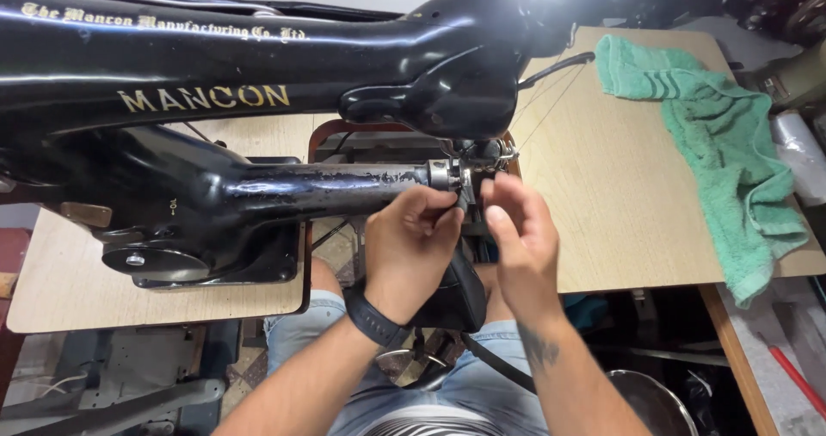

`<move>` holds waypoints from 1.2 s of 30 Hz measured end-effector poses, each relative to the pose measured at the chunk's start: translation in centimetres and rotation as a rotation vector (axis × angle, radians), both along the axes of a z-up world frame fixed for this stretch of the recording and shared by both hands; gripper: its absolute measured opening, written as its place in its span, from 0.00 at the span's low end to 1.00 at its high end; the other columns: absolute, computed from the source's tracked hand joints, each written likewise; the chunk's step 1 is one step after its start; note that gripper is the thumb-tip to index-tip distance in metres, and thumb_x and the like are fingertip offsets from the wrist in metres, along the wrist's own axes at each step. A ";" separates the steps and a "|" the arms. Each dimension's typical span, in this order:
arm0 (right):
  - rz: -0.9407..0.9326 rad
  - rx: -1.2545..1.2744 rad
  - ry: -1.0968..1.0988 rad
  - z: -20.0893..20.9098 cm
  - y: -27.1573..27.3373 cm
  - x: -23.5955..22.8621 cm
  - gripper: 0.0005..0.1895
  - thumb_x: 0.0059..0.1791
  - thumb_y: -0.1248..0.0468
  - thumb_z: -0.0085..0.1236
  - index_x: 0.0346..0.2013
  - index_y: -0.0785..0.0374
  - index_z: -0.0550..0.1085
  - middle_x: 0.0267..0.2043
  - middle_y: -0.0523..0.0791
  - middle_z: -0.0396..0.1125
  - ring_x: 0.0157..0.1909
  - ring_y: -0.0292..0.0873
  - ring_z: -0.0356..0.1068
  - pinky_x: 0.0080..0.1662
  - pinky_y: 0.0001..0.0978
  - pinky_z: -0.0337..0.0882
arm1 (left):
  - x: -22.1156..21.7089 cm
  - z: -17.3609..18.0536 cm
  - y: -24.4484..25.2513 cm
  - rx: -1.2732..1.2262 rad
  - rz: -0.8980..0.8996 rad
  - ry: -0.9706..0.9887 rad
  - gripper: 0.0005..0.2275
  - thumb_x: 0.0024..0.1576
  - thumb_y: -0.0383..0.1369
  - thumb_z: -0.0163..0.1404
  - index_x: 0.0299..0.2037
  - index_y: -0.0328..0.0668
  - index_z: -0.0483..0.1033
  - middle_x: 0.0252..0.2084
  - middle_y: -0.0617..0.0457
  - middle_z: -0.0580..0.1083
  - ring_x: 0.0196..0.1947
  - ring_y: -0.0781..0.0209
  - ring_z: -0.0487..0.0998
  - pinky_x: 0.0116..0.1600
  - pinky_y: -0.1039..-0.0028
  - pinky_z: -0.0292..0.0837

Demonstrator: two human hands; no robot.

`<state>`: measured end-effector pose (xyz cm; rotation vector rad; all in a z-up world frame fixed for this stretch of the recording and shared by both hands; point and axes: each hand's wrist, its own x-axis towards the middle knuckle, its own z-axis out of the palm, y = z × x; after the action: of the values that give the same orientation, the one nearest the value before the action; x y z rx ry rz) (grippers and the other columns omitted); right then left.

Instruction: Repairing a black bag by sewing a seam with a heavy-duty machine and then assembling a buckle onto a strap.

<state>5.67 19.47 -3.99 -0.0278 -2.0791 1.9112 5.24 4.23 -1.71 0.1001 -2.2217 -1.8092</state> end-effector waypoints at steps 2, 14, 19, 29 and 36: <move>0.296 -0.010 -0.056 -2.9 1.6 -2.0 0.32 0.56 0.61 0.52 0.75 0.62 0.60 0.70 0.56 0.62 0.75 0.55 0.56 0.72 0.58 0.57 | 0.0 0.8 -0.5 -0.235 -0.020 0.123 0.06 0.52 0.30 0.62 0.38 0.50 0.85 0.28 0.51 0.84 0.27 0.50 0.86 0.28 0.68 0.79; 0.170 -0.447 -0.324 0.1 -0.7 2.0 0.08 0.55 0.66 0.58 0.42 0.70 0.78 0.30 0.56 0.76 0.31 0.48 0.80 0.35 0.38 0.82 | 0.3 2.8 -0.2 -0.248 -0.014 0.329 0.10 0.54 0.21 0.59 0.45 0.39 0.80 0.32 0.41 0.81 0.31 0.36 0.84 0.34 0.62 0.81; 0.184 -0.492 -0.334 -2.4 -1.5 1.7 0.08 0.55 0.65 0.62 0.39 0.69 0.80 0.30 0.50 0.76 0.32 0.41 0.77 0.37 0.37 0.82 | 1.1 0.6 1.5 -0.279 0.035 0.419 0.11 0.54 0.25 0.61 0.46 0.44 0.81 0.39 0.47 0.82 0.39 0.43 0.85 0.43 0.63 0.81; 0.313 -0.403 -0.269 -0.5 -0.7 3.0 0.21 0.56 0.64 0.49 0.64 0.64 0.63 0.42 0.53 0.76 0.39 0.39 0.75 0.40 0.29 0.74 | 2.5 -3.2 2.0 -0.366 0.162 0.462 0.21 0.60 0.24 0.50 0.62 0.54 0.81 0.45 0.48 0.76 0.40 0.40 0.81 0.41 0.56 0.80; 0.204 0.081 -0.198 3.2 -0.4 1.8 0.16 0.55 0.60 0.53 0.53 0.65 0.77 0.31 0.49 0.78 0.32 0.37 0.75 0.33 0.29 0.79 | 3.4 -2.7 1.6 -0.327 0.063 0.256 0.24 0.59 0.25 0.55 0.67 0.54 0.75 0.57 0.39 0.69 0.46 0.26 0.82 0.38 0.46 0.83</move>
<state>7.50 19.11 -0.80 0.0152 -2.3699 2.0100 8.61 5.83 -4.41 -0.1192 -2.2622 -1.3215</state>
